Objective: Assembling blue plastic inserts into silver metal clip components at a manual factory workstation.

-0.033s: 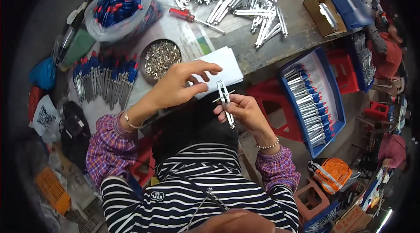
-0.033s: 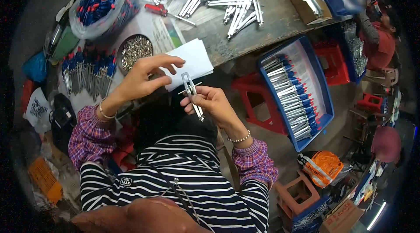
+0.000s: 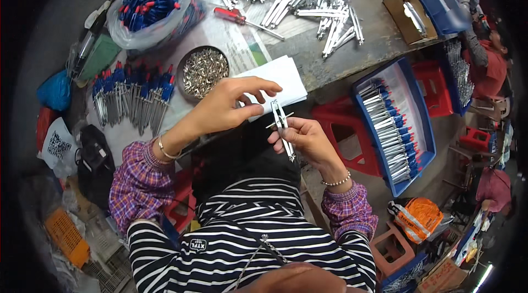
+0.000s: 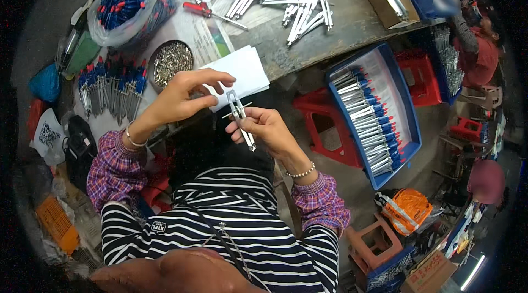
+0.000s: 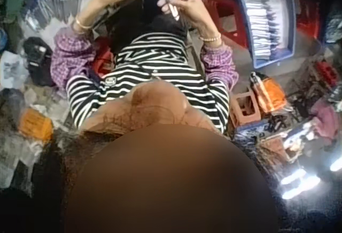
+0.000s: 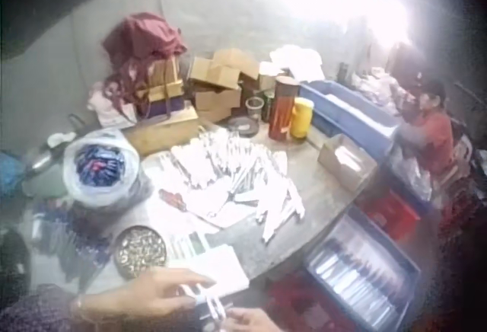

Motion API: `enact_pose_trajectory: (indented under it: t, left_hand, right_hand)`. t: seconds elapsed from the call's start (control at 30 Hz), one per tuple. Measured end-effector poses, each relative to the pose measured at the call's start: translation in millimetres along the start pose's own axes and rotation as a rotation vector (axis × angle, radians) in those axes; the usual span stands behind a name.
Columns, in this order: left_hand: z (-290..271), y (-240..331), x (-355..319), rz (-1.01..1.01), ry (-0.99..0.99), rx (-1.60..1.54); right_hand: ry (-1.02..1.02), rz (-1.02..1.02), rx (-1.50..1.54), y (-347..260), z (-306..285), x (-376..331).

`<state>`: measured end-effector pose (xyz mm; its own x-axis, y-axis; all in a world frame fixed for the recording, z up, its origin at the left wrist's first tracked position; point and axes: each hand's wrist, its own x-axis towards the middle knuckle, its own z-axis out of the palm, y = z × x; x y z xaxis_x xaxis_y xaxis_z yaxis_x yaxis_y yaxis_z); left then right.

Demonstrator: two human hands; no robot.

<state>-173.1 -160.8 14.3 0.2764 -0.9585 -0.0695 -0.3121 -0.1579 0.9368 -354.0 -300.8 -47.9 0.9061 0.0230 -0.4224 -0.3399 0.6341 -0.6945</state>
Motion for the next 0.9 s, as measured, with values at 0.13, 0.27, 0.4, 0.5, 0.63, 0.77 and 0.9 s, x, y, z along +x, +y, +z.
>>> enact_pose_trajectory:
  t: [0.13, 0.27, 0.4, 0.5, 0.63, 0.77, 0.9]
  left_hand:
    - [5, -14, -2, 0.087, -0.102, 0.012]
    - [9, -18, -4, 0.057, -0.129, -0.035]
    - [11, -17, -5, -0.060, -0.105, -0.059]
    - [13, -18, -1, -0.156, -0.035, -0.047]
    - [18, -18, 6, -0.150, -0.044, 0.009]
    - [22, -14, 15, -0.169, -0.002, -0.098]
    - [6, -17, 21, -0.183, 0.032, -0.047]
  right_hand:
    - [-0.114, 0.091, 0.128, 11, 1, 3]
    - [-0.280, 0.148, 0.411, 29, -1, 2]
    - [-0.344, 0.139, 0.436, 33, 2, 0]
    - [-0.052, -0.072, -0.086, 30, 6, -3]
    - [0.046, -0.140, -0.340, 22, 10, -3]
    - [0.072, -0.180, -0.351, 23, -9, -3]
    - [0.150, -0.184, -0.268, 18, -21, -7]
